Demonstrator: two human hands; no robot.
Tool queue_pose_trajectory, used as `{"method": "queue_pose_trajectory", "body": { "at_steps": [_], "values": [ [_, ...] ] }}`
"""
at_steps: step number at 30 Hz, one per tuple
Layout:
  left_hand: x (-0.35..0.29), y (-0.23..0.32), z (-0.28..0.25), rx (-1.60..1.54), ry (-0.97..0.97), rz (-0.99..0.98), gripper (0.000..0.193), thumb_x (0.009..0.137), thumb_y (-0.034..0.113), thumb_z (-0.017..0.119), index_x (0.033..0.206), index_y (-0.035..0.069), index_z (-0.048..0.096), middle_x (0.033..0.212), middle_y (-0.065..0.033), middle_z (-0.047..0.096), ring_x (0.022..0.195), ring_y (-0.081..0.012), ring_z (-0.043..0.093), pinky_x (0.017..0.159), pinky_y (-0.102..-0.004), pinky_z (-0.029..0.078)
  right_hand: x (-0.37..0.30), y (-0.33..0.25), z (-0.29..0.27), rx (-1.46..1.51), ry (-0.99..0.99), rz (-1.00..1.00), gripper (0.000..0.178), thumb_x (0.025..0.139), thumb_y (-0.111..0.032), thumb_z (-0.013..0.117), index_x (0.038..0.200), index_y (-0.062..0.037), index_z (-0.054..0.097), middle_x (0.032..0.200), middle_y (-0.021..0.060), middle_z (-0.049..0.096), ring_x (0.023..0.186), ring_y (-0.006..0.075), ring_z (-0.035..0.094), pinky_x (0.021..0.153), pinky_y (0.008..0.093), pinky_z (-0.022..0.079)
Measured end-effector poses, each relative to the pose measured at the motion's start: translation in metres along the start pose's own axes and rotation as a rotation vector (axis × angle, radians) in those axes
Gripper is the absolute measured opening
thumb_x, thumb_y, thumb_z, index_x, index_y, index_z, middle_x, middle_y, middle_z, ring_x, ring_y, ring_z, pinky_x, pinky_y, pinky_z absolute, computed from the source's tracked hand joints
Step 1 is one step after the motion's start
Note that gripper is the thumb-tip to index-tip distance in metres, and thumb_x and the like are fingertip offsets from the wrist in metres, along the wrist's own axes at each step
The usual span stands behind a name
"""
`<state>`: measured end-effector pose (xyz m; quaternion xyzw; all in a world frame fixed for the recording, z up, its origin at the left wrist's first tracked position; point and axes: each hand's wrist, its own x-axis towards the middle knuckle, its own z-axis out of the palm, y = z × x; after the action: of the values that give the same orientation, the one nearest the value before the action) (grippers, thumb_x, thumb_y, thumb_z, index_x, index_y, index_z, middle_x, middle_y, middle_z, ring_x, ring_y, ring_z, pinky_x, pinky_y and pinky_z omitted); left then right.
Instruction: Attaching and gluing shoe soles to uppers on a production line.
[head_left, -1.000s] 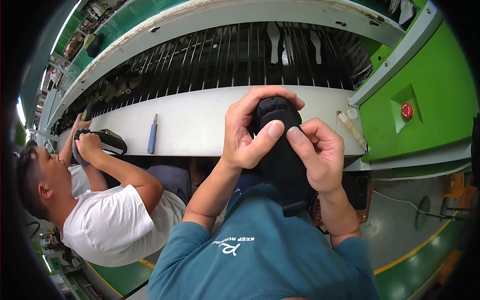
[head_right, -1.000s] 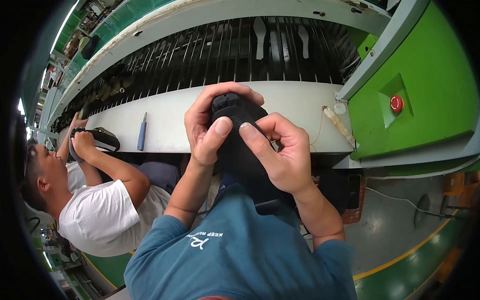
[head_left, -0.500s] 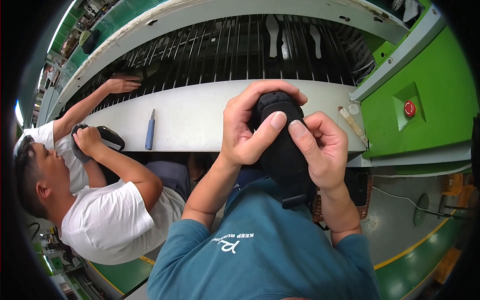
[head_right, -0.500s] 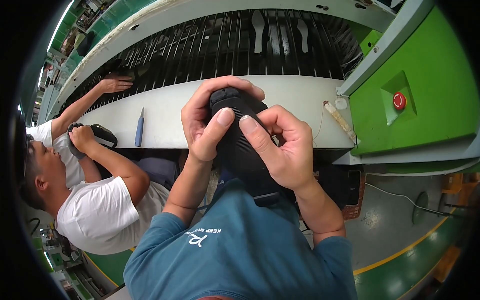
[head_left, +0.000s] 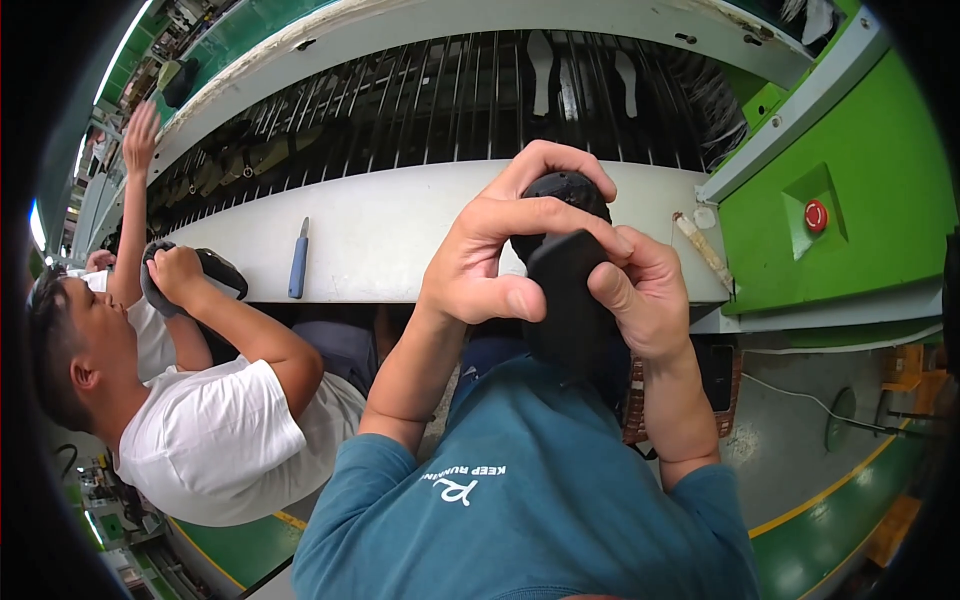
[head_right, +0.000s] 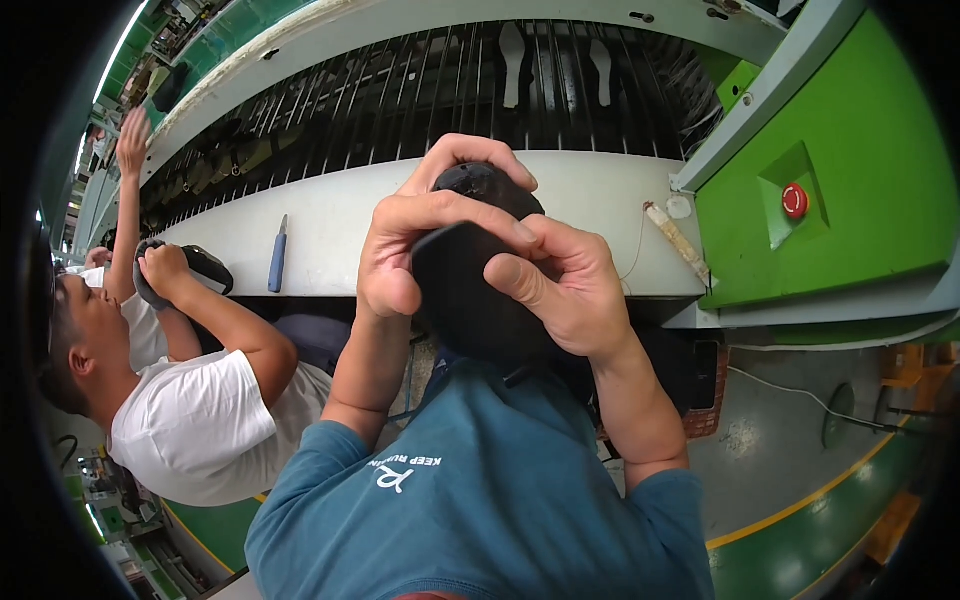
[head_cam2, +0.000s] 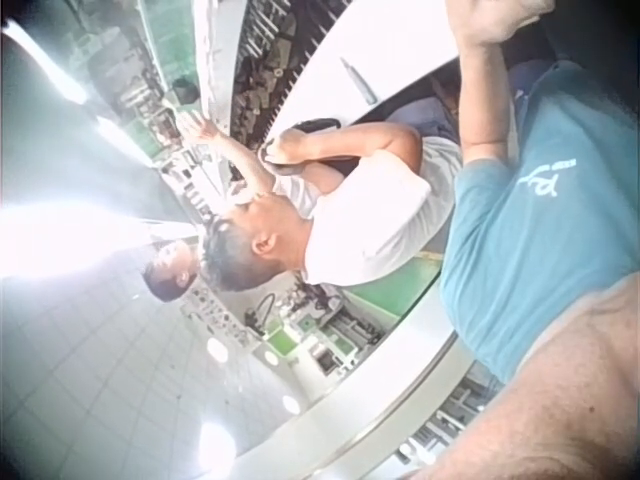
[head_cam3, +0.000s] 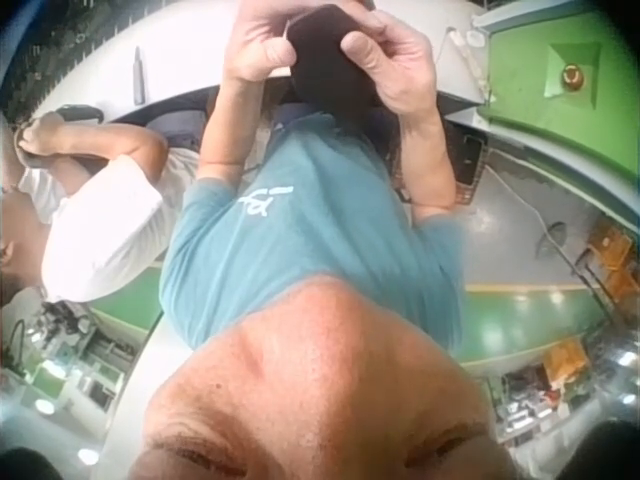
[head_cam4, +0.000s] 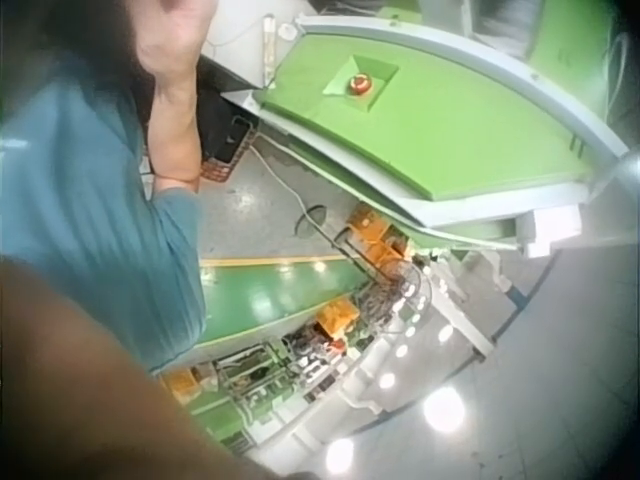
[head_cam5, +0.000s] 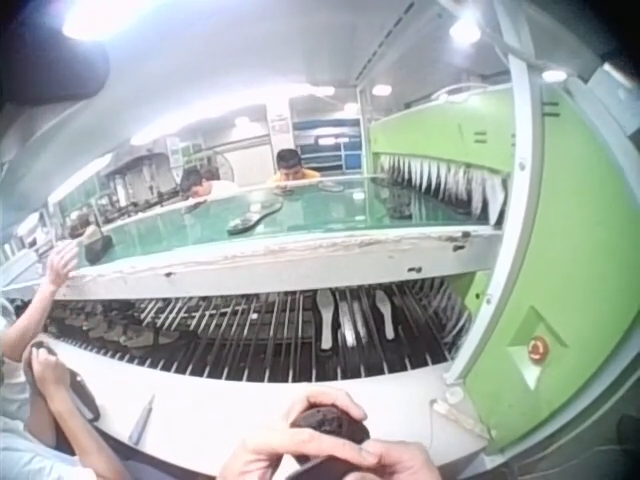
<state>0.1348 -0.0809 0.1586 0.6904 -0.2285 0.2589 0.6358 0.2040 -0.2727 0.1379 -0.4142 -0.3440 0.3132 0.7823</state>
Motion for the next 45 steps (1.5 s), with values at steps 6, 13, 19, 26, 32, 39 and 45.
{"method": "queue_pose_trajectory", "body": {
  "at_steps": [6, 13, 19, 26, 32, 39, 45],
  "values": [
    [-0.001, -0.003, -0.007, 0.013, -0.037, 0.012, 0.081, 0.078, 0.081, 0.076, 0.11, 0.007, 0.087, 0.127, -0.0177, 0.065, 0.116, -0.0318, 0.063, 0.105, -0.0463, 0.047, 0.001, 0.004, 0.003, 0.027, -0.067, 0.038, 0.02, 0.105, -0.022, 0.077, 0.106, -0.0033, 0.07, 0.095, -0.0048, 0.068, 0.086, 0.0015, 0.06, 0.076, 0.0192, 0.05],
    [-0.003, 0.0, -0.006, -0.022, 0.026, -0.009, 0.07, 0.08, 0.069, 0.082, 0.108, 0.005, 0.086, 0.127, -0.0183, 0.066, 0.114, -0.0307, 0.064, 0.103, -0.0458, 0.049, 0.001, 0.008, 0.007, 0.095, -0.025, 0.015, 0.026, 0.105, -0.026, 0.077, 0.114, -0.0027, 0.069, 0.101, -0.0029, 0.07, 0.092, 0.0031, 0.062, 0.082, 0.0211, 0.053],
    [-0.002, -0.007, -0.014, -0.012, -0.013, 0.072, 0.047, 0.086, 0.041, 0.086, 0.109, 0.001, 0.084, 0.124, -0.0192, 0.068, 0.109, -0.0284, 0.067, 0.097, -0.0404, 0.054, -0.001, 0.015, 0.005, 0.123, -0.028, 0.017, 0.026, 0.105, -0.026, 0.077, 0.113, -0.0027, 0.068, 0.102, -0.0024, 0.069, 0.093, 0.0032, 0.062, 0.083, 0.0216, 0.052],
    [0.004, 0.003, 0.005, -0.06, 0.192, -0.034, 0.062, 0.092, 0.023, 0.079, 0.145, -0.003, 0.06, 0.119, -0.0157, 0.073, 0.11, -0.0227, 0.07, 0.099, -0.0368, 0.056, 0.002, 0.002, 0.014, -0.175, 0.228, -0.084, 0.019, 0.105, -0.018, 0.078, 0.105, 0.0, 0.07, 0.09, 0.0006, 0.073, 0.08, 0.003, 0.065, 0.07, 0.0193, 0.052],
    [0.004, 0.003, 0.015, 0.014, 0.231, -0.087, 0.059, 0.091, 0.025, 0.073, 0.139, -0.007, 0.061, 0.119, -0.0237, 0.075, 0.111, -0.029, 0.073, 0.101, -0.0415, 0.058, 0.006, -0.001, 0.018, -0.256, 0.225, -0.116, 0.02, 0.105, -0.017, 0.077, 0.099, 0.0003, 0.072, 0.084, 0.0012, 0.073, 0.075, 0.0029, 0.065, 0.065, 0.0193, 0.052],
    [0.003, 0.001, 0.012, 0.018, 0.236, -0.087, 0.049, 0.093, 0.023, 0.071, 0.132, -0.007, 0.065, 0.116, -0.0239, 0.076, 0.108, -0.0287, 0.074, 0.099, -0.0417, 0.059, 0.005, -0.001, 0.02, -0.2, 0.229, -0.116, 0.02, 0.105, -0.018, 0.077, 0.099, 0.0002, 0.072, 0.084, 0.0019, 0.074, 0.074, 0.0031, 0.065, 0.064, 0.0194, 0.052],
    [0.002, 0.001, 0.012, 0.021, 0.242, -0.086, 0.046, 0.093, 0.023, 0.071, 0.129, -0.006, 0.067, 0.115, -0.0237, 0.076, 0.107, -0.0286, 0.075, 0.099, -0.0415, 0.06, 0.007, -0.002, 0.021, -0.218, 0.231, -0.111, 0.02, 0.105, -0.018, 0.077, 0.099, 0.0007, 0.072, 0.084, 0.0025, 0.075, 0.074, 0.0035, 0.067, 0.065, 0.0198, 0.053]
  ]
}}
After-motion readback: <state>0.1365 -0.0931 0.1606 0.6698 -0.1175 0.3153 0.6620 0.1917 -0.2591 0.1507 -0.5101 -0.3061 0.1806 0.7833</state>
